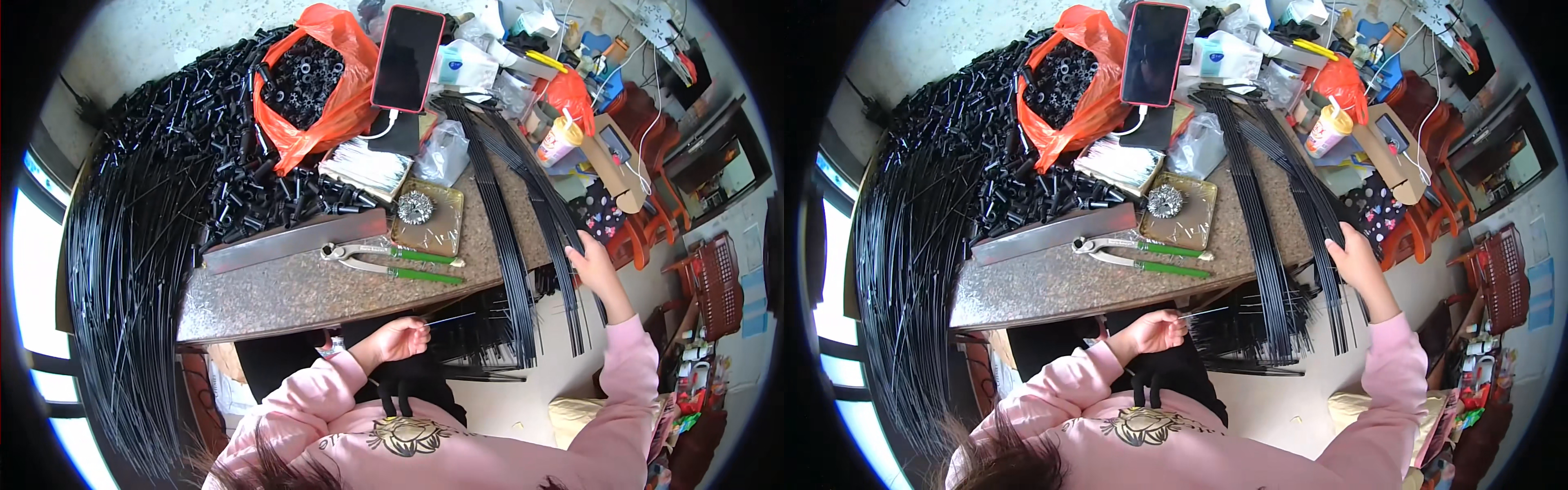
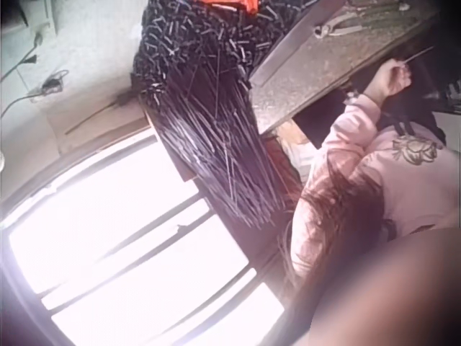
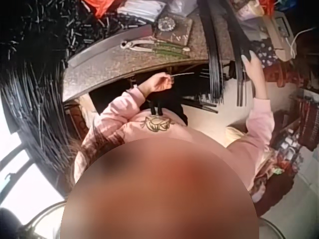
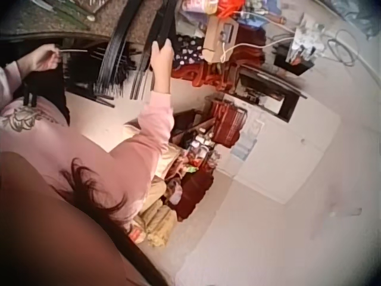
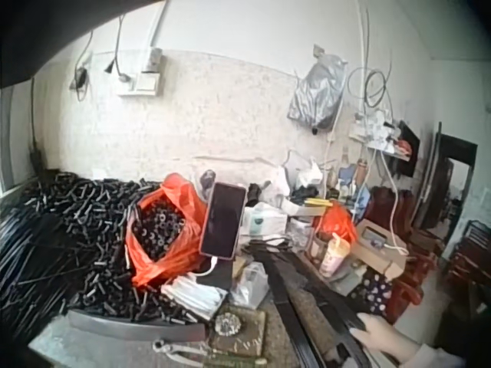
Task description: The recorder is seen organizing and securing black hair-like fibers into specific bundles at a production workstation.
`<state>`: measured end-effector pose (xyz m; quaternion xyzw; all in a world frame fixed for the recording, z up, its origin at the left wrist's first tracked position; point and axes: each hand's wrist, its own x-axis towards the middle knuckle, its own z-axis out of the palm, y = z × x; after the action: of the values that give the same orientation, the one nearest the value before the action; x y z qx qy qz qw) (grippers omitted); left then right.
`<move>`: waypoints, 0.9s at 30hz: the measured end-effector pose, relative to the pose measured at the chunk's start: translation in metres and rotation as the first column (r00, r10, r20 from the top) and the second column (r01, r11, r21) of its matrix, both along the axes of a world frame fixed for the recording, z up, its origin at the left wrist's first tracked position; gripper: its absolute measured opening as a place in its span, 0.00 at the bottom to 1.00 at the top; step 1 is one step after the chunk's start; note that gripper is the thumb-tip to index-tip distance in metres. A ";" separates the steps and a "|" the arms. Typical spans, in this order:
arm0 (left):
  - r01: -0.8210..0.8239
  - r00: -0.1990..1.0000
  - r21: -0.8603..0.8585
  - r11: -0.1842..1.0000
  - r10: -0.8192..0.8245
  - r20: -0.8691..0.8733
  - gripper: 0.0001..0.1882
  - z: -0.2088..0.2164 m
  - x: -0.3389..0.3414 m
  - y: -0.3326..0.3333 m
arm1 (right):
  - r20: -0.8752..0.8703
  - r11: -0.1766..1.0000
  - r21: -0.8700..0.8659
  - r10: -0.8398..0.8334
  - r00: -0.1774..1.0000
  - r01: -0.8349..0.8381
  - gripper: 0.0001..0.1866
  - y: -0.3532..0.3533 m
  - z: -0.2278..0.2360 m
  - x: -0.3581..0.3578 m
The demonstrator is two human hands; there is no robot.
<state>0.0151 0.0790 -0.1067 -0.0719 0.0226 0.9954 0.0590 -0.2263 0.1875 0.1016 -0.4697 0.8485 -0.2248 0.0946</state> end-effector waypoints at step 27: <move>0.062 0.998 -0.295 0.954 -0.064 0.003 0.05 0.025 0.021 -0.004 | 0.239 0.886 0.455 -0.224 0.945 0.095 0.11 0.003 0.149 -0.014</move>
<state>0.0358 0.0750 -0.0819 -0.0758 0.1730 0.9788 0.0794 -0.2403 0.1907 0.2505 -0.3271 0.8905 -0.1010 0.2998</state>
